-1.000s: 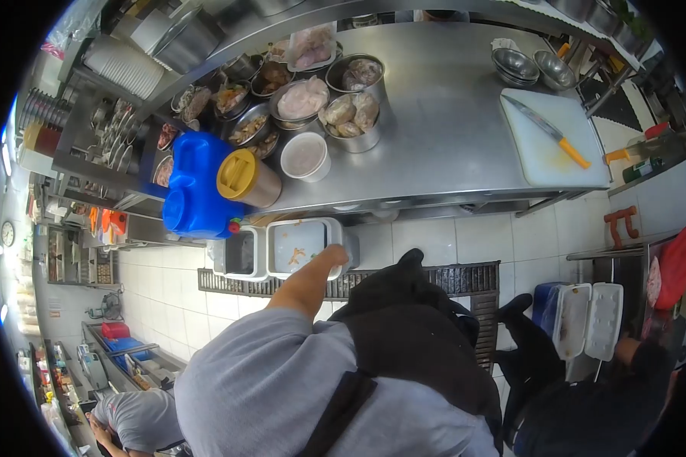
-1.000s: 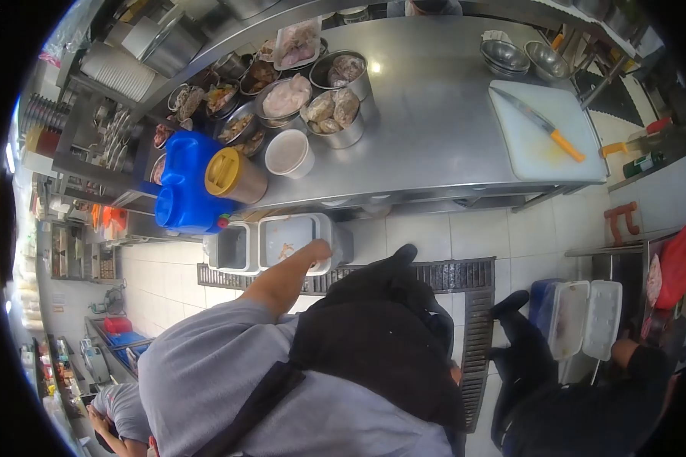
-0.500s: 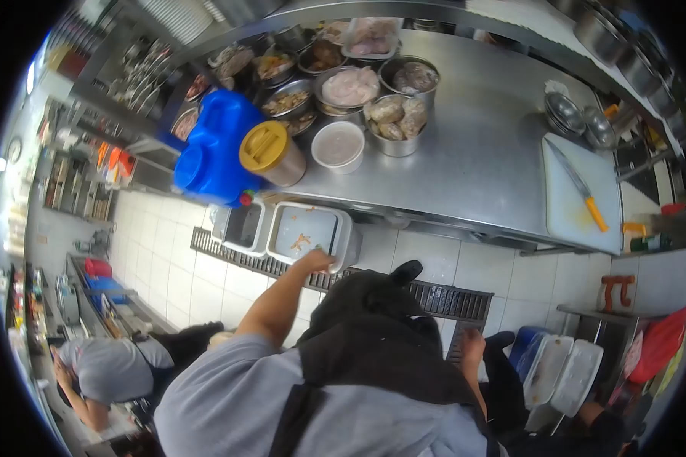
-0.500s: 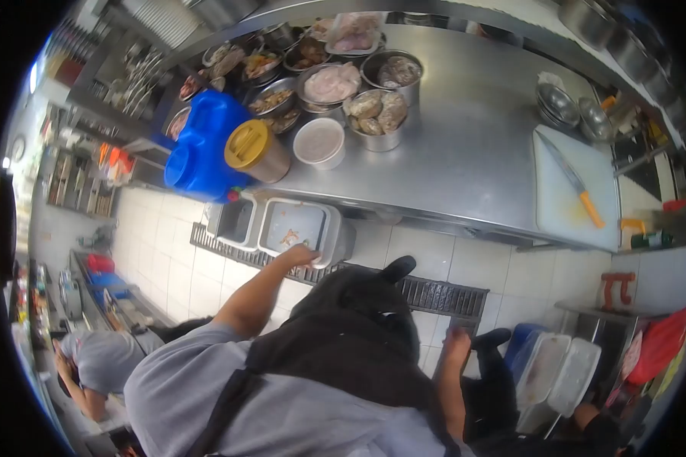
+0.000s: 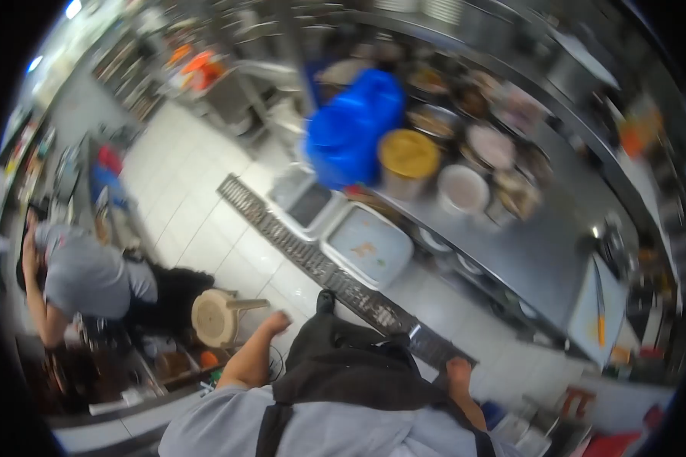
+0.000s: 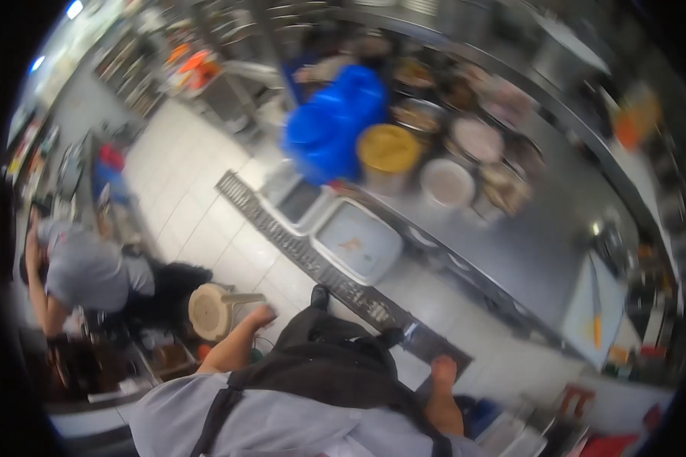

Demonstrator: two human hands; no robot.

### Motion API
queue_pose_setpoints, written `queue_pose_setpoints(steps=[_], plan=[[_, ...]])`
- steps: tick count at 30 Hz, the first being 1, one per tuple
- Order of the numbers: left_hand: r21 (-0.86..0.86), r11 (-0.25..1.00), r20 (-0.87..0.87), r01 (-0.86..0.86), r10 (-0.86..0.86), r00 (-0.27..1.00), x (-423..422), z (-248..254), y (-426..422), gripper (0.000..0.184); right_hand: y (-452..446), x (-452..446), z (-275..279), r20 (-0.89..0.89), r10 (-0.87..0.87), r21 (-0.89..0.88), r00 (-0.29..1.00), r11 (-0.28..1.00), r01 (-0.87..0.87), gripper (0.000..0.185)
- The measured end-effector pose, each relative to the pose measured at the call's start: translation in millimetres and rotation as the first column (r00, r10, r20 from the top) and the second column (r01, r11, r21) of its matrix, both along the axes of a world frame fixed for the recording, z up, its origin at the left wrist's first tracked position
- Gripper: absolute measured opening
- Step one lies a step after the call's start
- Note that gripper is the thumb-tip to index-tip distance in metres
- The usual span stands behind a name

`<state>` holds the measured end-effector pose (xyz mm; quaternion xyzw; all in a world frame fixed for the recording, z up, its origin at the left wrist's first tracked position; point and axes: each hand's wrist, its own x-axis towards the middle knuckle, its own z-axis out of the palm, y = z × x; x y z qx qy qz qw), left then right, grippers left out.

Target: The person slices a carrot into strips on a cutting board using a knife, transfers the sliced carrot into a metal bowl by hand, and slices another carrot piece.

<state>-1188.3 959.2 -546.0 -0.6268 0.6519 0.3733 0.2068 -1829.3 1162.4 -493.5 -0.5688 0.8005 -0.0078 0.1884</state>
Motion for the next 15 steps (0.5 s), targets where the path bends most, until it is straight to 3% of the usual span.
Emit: queue_pose_setpoints(steps=[1,2,3,4,5,6,7,8,9,10,11,12,14,15], plan=[[-0.074,0.989,-0.282,-0.132,0.106,0.953,-22,66,-20,0.032,-15,4,-10,0.128,-0.057,0.097,0.99,0.994,0.044,0.021],[0.105,0.824,-0.334,-0.557,0.557,0.76,-44,98,-43,0.033,-40,19,-1,0.246,-0.086,-0.04,0.965,0.994,0.098,0.02],[0.039,0.853,-0.499,-0.52,0.468,0.729,-56,144,-66,0.036,-67,32,-10,0.143,-0.023,-0.023,0.99,0.999,0.026,0.019],[0.201,0.789,-0.592,-0.58,0.57,0.57,-51,145,-84,0.042,-95,48,-3,0.206,-0.016,-0.045,0.978,0.999,0.026,0.017],[0.29,0.783,-0.664,-0.549,0.578,0.474,-49,184,-98,0.048,-128,64,-4,0.055,0.107,0.077,0.993,0.991,-0.111,0.018],[0.308,0.842,-0.744,-0.443,0.503,0.439,-36,194,-109,0.051,-168,92,-7,-0.085,0.235,0.2,0.968,0.956,-0.215,0.019],[0.495,0.812,-0.741,-0.31,0.581,0.336,-23,222,-112,0.052,-202,124,-12,-0.088,0.262,0.181,0.961,0.953,-0.243,0.019],[0.544,0.817,-0.716,-0.189,0.57,0.403,-8,241,-108,0.053,-224,152,-15,-0.011,0.224,0.199,0.975,0.956,-0.217,0.019],[0.435,0.9,-0.831,0.013,0.396,0.39,16,204,-97,0.052,-254,179,-25,0.064,0.185,0.212,0.981,0.958,-0.195,0.019],[0.463,0.882,-0.795,-0.093,0.459,0.396,39,227,-97,0.055,-290,223,-31,0.17,0.135,0.175,0.976,0.971,-0.165,0.02],[0.494,0.855,-0.769,-0.157,0.514,0.381,69,252,-101,0.056,-319,260,-30,0.161,0.269,0.082,0.95,0.955,-0.284,0.02],[0.52,0.825,-0.739,-0.221,0.564,0.368,103,277,-110,0.057,-355,325,9,0.149,0.392,-0.016,0.908,0.919,-0.395,0.02],[0.55,0.743,-0.662,-0.383,0.667,0.343,163,283,-121,0.058,-412,425,73,0.378,0.435,-0.036,0.817,0.889,-0.457,0.022],[0.508,0.705,-0.638,-0.495,0.694,0.335,193,291,-135,0.057,-434,466,81,0.393,0.439,-0.04,0.808,0.886,-0.462,0.022]])
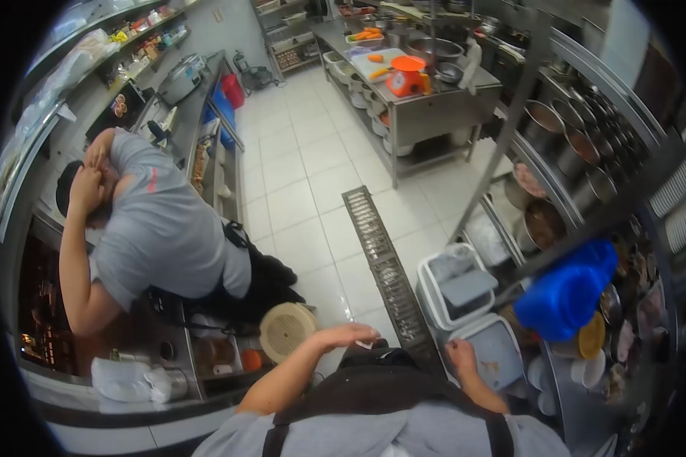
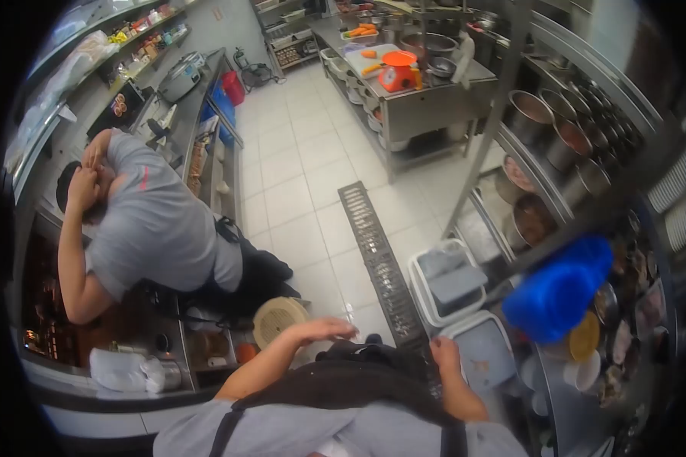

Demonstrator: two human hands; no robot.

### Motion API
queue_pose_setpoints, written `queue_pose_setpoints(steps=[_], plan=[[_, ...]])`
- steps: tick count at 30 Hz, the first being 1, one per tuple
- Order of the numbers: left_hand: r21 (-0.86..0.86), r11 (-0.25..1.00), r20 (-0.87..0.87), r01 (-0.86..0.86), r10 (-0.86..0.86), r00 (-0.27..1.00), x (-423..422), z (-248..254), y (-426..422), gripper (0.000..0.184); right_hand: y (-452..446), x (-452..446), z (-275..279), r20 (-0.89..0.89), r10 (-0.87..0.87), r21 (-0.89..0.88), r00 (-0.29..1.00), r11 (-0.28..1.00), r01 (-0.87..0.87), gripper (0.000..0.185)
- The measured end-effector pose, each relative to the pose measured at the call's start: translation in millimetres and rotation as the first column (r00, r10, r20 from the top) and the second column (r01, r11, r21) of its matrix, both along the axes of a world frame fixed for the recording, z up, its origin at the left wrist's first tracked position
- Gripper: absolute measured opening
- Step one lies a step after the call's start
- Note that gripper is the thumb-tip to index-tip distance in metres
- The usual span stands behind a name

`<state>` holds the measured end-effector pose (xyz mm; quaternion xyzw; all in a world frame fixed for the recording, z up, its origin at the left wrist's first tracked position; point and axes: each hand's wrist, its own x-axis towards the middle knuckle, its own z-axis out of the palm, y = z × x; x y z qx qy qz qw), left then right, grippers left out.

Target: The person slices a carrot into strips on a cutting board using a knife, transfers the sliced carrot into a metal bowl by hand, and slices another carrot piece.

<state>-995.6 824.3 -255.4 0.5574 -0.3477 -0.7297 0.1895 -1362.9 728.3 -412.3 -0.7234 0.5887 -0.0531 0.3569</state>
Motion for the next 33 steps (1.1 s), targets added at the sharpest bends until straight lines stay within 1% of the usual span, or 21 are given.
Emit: queue_pose_setpoints(steps=[2,5,7,9,10,11,12,13,14,15,16,17,18,20,21,22,24,25,29,31,33], plan=[[-0.108,0.976,0.142,-0.187,0.202,0.969,64,-14,-33,0.052,-43,62,11,0.215,0.055,-0.075,0.975,0.996,-0.04,0.026],[-0.279,0.838,0.2,-0.47,0.529,0.825,144,-4,-96,0.043,-100,126,17,0.222,0.183,-0.057,0.958,0.983,-0.174,0.026],[-0.314,0.747,0.183,-0.587,0.654,0.734,200,-42,-132,0.041,-136,151,9,0.18,0.2,-0.051,0.963,0.98,-0.194,0.024],[-0.316,0.728,0.372,-0.609,0.685,0.627,252,-118,-151,0.037,-176,161,-28,-0.044,0.317,-0.019,0.947,0.948,-0.318,0.025],[-0.295,0.858,0.639,-0.42,0.504,0.581,293,-197,-142,0.041,-199,171,-35,-0.034,0.316,-0.027,0.948,0.948,-0.317,0.025],[-0.125,0.948,0.815,-0.293,0.266,0.515,303,-210,-131,0.047,-219,178,-42,-0.095,0.336,0.032,0.937,0.942,-0.335,0.025],[0.081,0.991,0.918,-0.109,-0.032,0.395,304,-217,-121,0.036,-246,187,-45,-0.152,0.353,0.084,0.923,0.935,-0.344,0.026],[-0.368,0.782,0.829,-0.503,0.521,0.204,304,-284,-88,0.037,-282,198,-57,-0.141,0.346,0.077,0.927,0.938,-0.339,0.026],[-0.772,0.292,0.417,-0.564,0.903,-0.104,298,-316,-71,0.04,-319,213,-75,-0.175,0.408,0.051,0.896,0.913,-0.405,0.026],[-0.31,0.613,0.719,-0.727,0.651,0.242,292,-294,-42,0.04,-344,235,-88,-0.206,0.466,0.035,0.861,0.882,-0.469,0.026],[-0.055,0.673,0.739,-0.738,0.524,0.423,284,-271,-37,0.04,-376,266,-87,-0.248,0.488,0.045,0.837,0.868,-0.494,0.025],[0.015,0.651,0.72,-0.759,0.52,0.46,283,-256,-40,0.039,-418,293,-78,-0.301,0.517,0.07,0.801,0.85,-0.522,0.024],[0.032,0.619,0.701,-0.784,0.546,0.46,288,-245,-48,0.039,-459,326,-84,-0.323,0.514,0.067,0.795,0.85,-0.523,0.022],[0.049,0.546,0.675,-0.836,0.599,0.431,310,-236,-70,0.038,-530,399,-30,-0.275,0.53,-0.124,0.802,0.808,-0.576,0.02],[0.066,0.521,0.663,-0.851,0.614,0.427,321,-234,-85,0.038,-569,437,-28,-0.219,0.513,-0.2,0.83,0.809,-0.553,0.019],[0.082,0.514,0.656,-0.854,0.617,0.434,333,-233,-103,0.037,-599,480,5,-0.213,0.492,-0.195,0.844,0.825,-0.53,0.02],[0.125,0.524,0.64,-0.842,0.606,0.472,364,-237,-135,0.037,-645,549,36,-0.049,0.464,-0.275,0.885,0.845,-0.458,0.021],[0.14,0.545,0.632,-0.826,0.593,0.499,384,-242,-154,0.036,-666,580,42,0.015,0.462,-0.339,0.887,0.837,-0.43,0.021],[0.174,0.717,0.619,-0.675,0.454,0.641,489,-276,-249,0.035,-694,673,87,0.205,0.368,-0.302,0.907,0.905,-0.299,0.02],[0.152,0.839,0.638,-0.523,0.321,0.7,567,-301,-320,0.034,-704,699,97,0.344,0.325,-0.28,0.881,0.931,-0.234,0.019],[0.139,0.933,0.664,-0.332,0.161,0.73,681,-339,-425,0.034,-719,717,97,0.364,0.309,-0.319,0.879,0.928,-0.194,0.018]])
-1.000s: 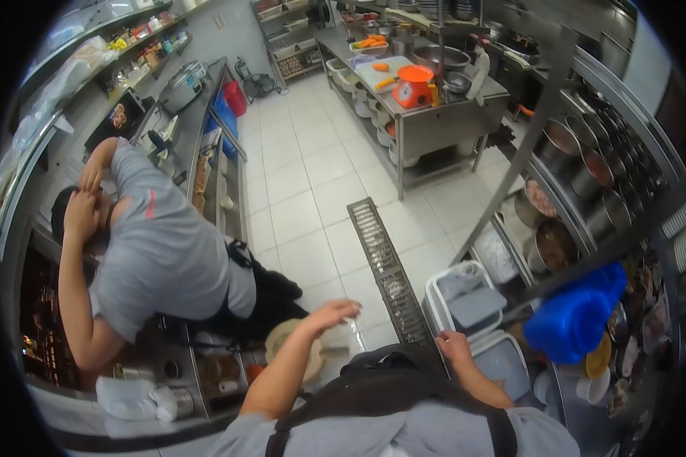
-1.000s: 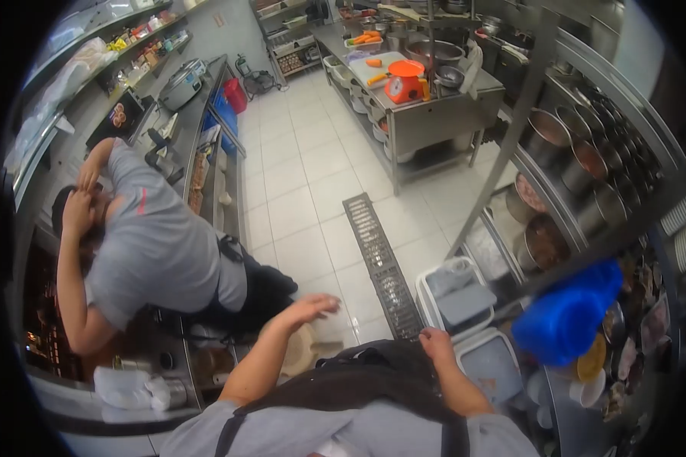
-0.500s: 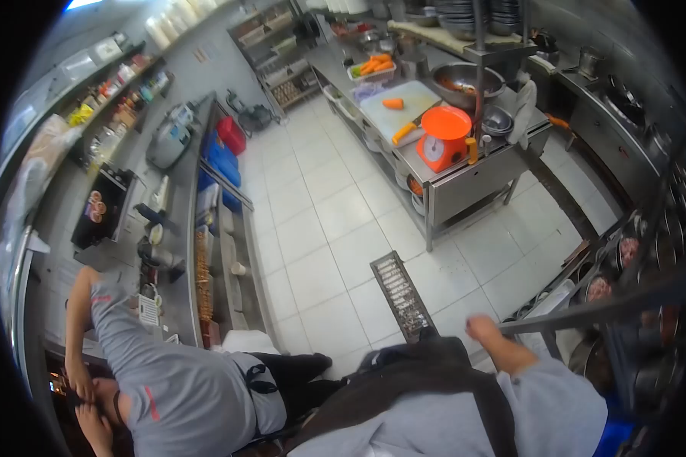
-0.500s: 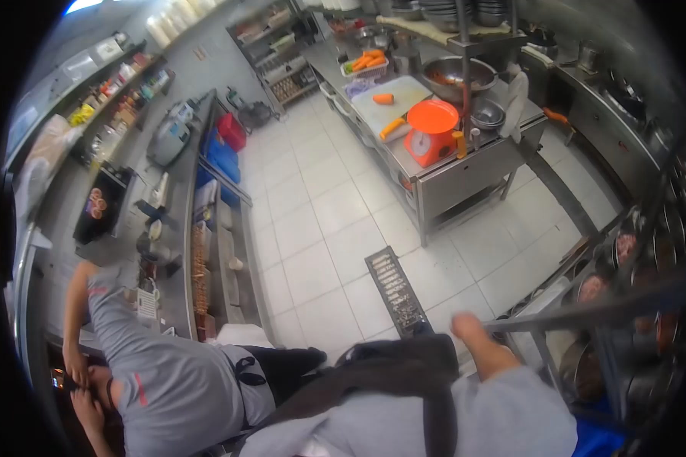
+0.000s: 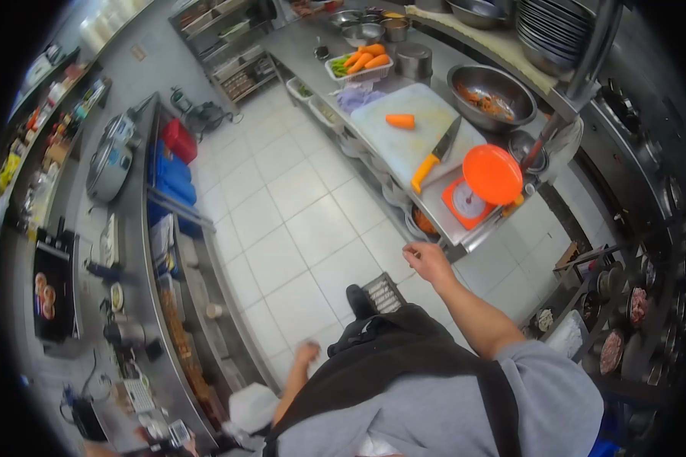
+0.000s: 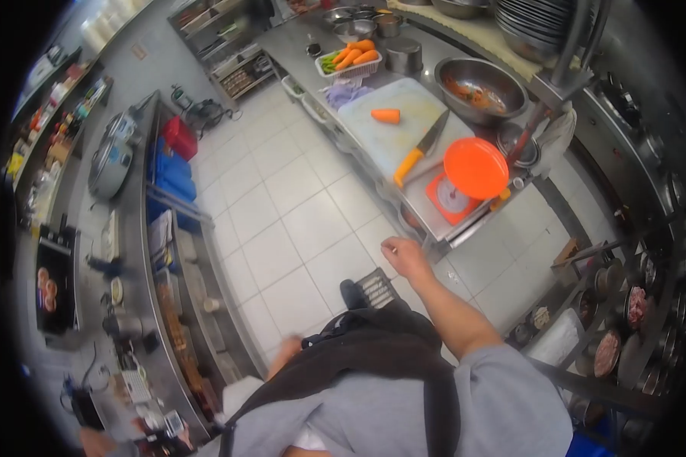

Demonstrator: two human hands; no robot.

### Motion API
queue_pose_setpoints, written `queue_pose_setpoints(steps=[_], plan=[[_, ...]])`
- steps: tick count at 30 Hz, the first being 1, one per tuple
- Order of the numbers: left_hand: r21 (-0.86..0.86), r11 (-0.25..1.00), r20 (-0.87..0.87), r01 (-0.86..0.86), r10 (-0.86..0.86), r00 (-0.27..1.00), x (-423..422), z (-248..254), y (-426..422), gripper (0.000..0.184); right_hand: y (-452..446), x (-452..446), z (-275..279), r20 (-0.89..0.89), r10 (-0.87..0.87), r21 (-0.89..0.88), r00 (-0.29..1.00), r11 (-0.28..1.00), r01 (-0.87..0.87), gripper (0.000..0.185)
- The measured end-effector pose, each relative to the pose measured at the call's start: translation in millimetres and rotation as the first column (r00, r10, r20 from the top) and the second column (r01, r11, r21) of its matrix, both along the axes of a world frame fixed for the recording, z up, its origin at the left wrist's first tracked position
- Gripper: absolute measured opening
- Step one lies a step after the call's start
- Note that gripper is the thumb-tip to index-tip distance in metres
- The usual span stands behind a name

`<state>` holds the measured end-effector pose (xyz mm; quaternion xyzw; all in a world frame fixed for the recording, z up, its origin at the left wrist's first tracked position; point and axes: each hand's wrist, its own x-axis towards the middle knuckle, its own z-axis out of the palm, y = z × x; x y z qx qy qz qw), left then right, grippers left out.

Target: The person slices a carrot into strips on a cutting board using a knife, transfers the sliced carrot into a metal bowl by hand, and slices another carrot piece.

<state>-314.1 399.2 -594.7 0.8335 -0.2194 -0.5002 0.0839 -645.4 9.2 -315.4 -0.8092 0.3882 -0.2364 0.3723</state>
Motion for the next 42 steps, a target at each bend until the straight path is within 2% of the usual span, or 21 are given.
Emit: queue_pose_setpoints(steps=[1,2,3,5,6,8,10,13,18,20,24,26,27,29,30,32,34,37,39,40,42], plan=[[-0.229,0.973,0.202,0.006,0.041,0.979,31,87,-71,0.032,-8,9,10,0.058,-0.086,0.058,0.995,0.995,0.083,0.018],[-0.1,0.988,0.294,0.12,-0.086,0.952,69,137,-150,0.033,-18,17,13,0.111,-0.171,0.124,0.979,0.98,0.157,0.017],[-0.384,0.893,0.433,0.234,-0.05,0.9,123,136,-198,0.036,-38,29,8,0.126,-0.245,-0.014,0.961,0.969,0.248,0.018],[-0.526,0.838,0.478,0.143,0.153,0.865,175,226,-304,0.035,-91,52,10,0.122,-0.426,-0.043,0.896,0.9,0.434,0.022],[-0.651,0.747,0.232,-0.135,0.365,0.902,144,313,-338,0.037,-119,58,5,0.107,-0.486,-0.136,0.867,0.857,0.497,0.027],[-0.895,0.413,-0.004,-0.169,0.373,0.928,125,371,-383,0.03,-172,67,10,0.102,-0.548,-0.214,0.83,0.803,0.557,0.032],[-0.874,0.487,0.061,-0.005,0.118,0.991,103,401,-423,0.03,-193,64,28,-0.267,-0.578,-0.147,0.771,0.815,0.561,0.043],[-0.754,0.563,0.268,0.34,-0.209,0.941,79,403,-501,0.026,-212,63,23,-0.373,-0.517,-0.039,0.77,0.838,0.544,0.05],[-0.671,0.33,0.51,0.664,-0.445,0.736,4,372,-647,0.03,-215,71,4,-0.329,-0.615,0.042,0.717,0.749,0.661,0.056],[-0.544,-0.005,0.762,0.839,-0.422,0.491,-16,326,-700,0.044,-210,72,-13,-0.271,-0.705,0.073,0.656,0.664,0.744,0.058],[-0.368,-0.024,0.828,0.93,-0.464,0.316,-55,291,-750,0.056,-185,64,-32,-0.06,-0.821,0.093,0.568,0.562,0.822,0.059],[-0.232,-0.021,0.759,0.972,-0.628,0.168,-59,294,-778,0.06,-176,64,-16,-0.07,-0.83,0.021,0.554,0.554,0.832,0.058],[-0.256,-0.037,0.741,0.966,-0.649,0.172,-54,291,-788,0.06,-167,68,-4,-0.086,-0.811,0.212,0.579,0.553,0.806,0.053],[-0.524,0.22,0.434,0.823,-0.762,0.48,-32,282,-807,0.058,-165,88,33,-0.161,-0.774,0.526,0.612,0.458,0.717,0.046],[-0.522,0.203,0.423,0.828,-0.782,0.458,-25,279,-817,0.058,-170,95,26,-0.173,-0.79,0.531,0.589,0.429,0.731,0.046],[-0.696,0.617,-0.225,0.366,-0.673,0.705,-12,274,-821,0.058,-167,103,4,-0.137,-0.791,0.56,0.596,0.434,0.706,0.044],[-0.611,0.697,-0.344,0.375,-0.66,0.668,-7,296,-821,0.059,-167,110,3,-0.161,-0.863,0.645,0.479,0.276,0.713,0.04],[-0.559,0.63,-0.238,0.539,-0.745,0.623,3,288,-834,0.059,-161,121,20,-0.261,-0.916,0.48,0.305,0.151,0.864,0.04],[-0.558,0.185,0.287,0.809,-0.872,0.397,14,279,-842,0.063,-159,127,39,-0.283,-0.89,0.425,0.357,0.217,0.879,0.042],[-0.557,0.184,0.278,0.81,-0.878,0.39,18,276,-842,0.063,-157,131,45,-0.3,-0.857,0.37,0.418,0.299,0.879,0.043],[-0.729,-0.18,0.539,0.661,-0.746,0.391,22,274,-839,0.055,-156,142,36,-0.332,-0.842,0.338,0.425,0.314,0.887,0.044]])
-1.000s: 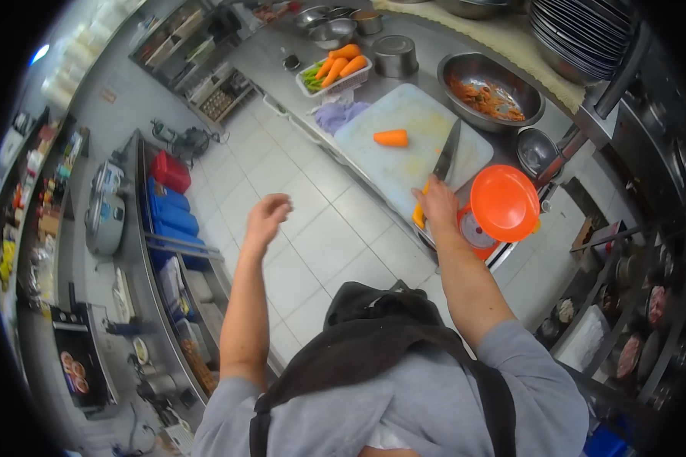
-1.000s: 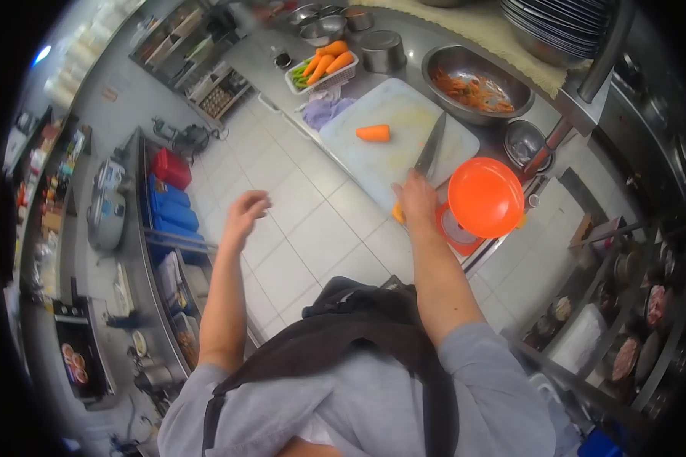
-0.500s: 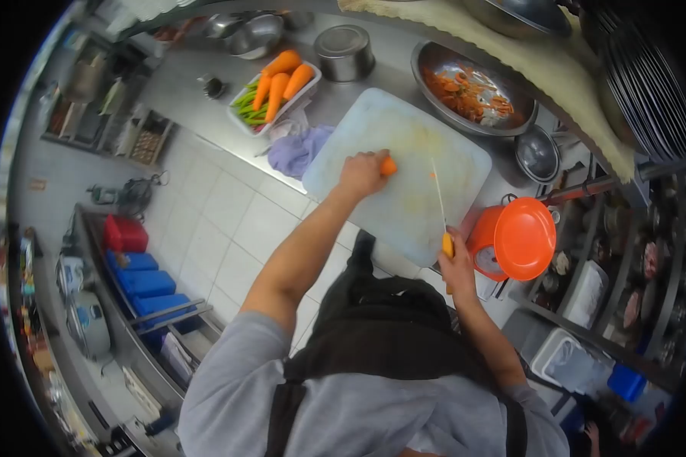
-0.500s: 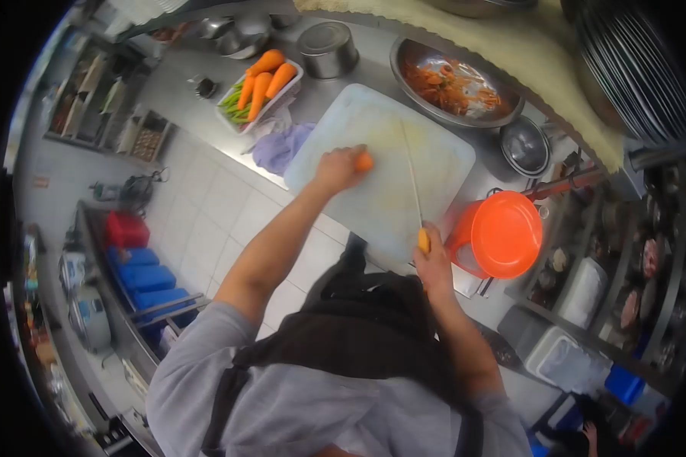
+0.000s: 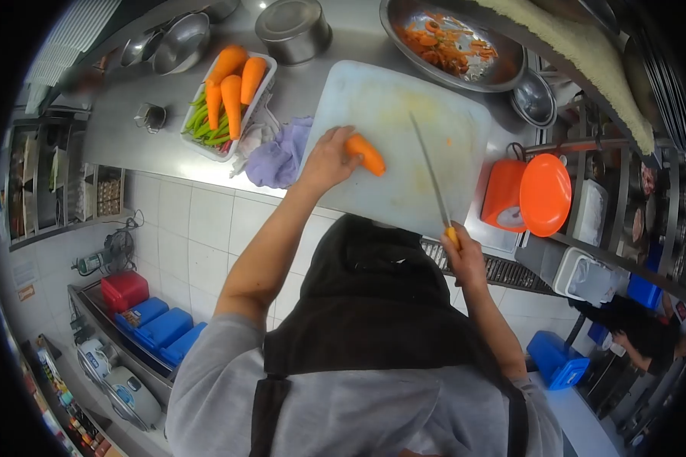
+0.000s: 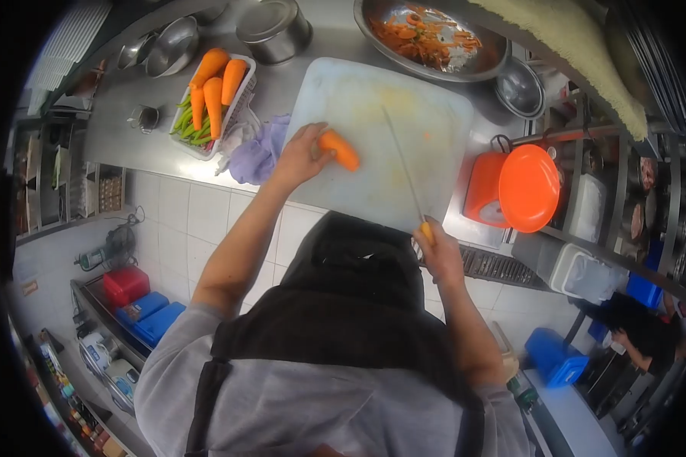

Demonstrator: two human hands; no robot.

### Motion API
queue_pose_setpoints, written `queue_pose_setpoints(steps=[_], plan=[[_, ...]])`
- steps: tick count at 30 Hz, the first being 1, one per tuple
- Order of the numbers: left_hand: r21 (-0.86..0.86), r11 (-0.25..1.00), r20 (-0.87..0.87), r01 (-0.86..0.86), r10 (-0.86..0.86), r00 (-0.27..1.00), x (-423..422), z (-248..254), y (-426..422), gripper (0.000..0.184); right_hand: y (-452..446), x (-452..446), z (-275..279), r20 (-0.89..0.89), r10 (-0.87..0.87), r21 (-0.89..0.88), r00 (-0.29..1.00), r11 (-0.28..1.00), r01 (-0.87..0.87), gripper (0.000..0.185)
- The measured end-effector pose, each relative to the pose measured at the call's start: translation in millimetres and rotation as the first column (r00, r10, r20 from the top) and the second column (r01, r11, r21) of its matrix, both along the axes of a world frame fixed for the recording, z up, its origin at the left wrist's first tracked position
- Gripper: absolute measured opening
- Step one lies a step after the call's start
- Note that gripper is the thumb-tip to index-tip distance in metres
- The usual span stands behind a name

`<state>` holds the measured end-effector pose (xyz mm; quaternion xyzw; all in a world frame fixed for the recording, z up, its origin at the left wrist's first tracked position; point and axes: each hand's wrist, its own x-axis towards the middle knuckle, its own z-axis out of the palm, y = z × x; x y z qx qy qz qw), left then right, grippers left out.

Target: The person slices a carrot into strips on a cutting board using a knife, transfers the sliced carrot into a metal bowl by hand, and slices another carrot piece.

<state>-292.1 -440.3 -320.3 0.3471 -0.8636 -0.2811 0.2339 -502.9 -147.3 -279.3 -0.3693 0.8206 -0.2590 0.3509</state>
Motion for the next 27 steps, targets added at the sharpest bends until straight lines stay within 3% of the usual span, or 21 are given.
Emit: queue_pose_setpoints(steps=[1,3,4,6,10,12,15,17,20,22,24,27], plan=[[0.009,1.0,0.001,0.005,-0.005,1.0,0,0,1,0.055,-5,6,-2,-0.002,0.028,0.03,1.0,0.999,-0.028,0.043],[0.134,0.975,-0.012,0.178,-0.178,0.984,-1,2,-1,0.052,-13,13,-6,-0.001,0.057,0.102,0.998,0.993,-0.057,0.039],[0.136,0.974,-0.014,0.181,-0.181,0.983,-3,1,2,0.052,-15,15,-4,-0.003,0.054,0.104,0.999,0.993,-0.053,0.039],[0.191,0.977,0.005,0.095,-0.098,0.995,-11,2,4,0.048,-21,15,9,0.175,-0.122,0.237,0.977,0.968,0.079,0.041],[0.243,0.966,0.015,0.092,-0.099,0.995,-19,10,14,0.042,-23,13,22,0.181,-0.126,0.284,0.975,0.956,0.071,0.045],[0.142,0.986,-0.001,0.081,-0.082,0.997,-21,8,16,0.038,-23,11,21,0.052,0.009,0.179,0.999,0.984,-0.018,0.046],[0.076,0.993,0.007,0.092,-0.093,0.996,-25,4,15,0.035,-30,13,42,0.119,-0.004,0.226,0.993,0.974,-0.023,0.042],[0.12,0.989,0.016,0.082,-0.085,0.996,-28,3,15,0.034,-29,12,43,0.159,-0.018,0.253,0.987,0.967,-0.023,0.041],[0.168,0.984,0.056,0.057,-0.068,0.996,-31,3,17,0.035,-21,8,31,0.037,0.078,0.138,0.996,0.987,-0.082,0.04],[0.182,0.982,0.091,0.042,-0.06,0.994,-29,2,20,0.038,-16,9,26,-0.137,0.178,-0.027,0.974,0.983,-0.183,0.039],[0.072,0.995,0.125,0.064,-0.073,0.99,-26,1,25,0.037,-11,10,27,-0.176,0.219,0.003,0.96,0.975,-0.222,0.037],[0.035,0.995,0.15,0.091,-0.095,0.984,-27,4,28,0.036,-11,15,27,-0.228,0.263,0.035,0.937,0.964,-0.262,0.036]])
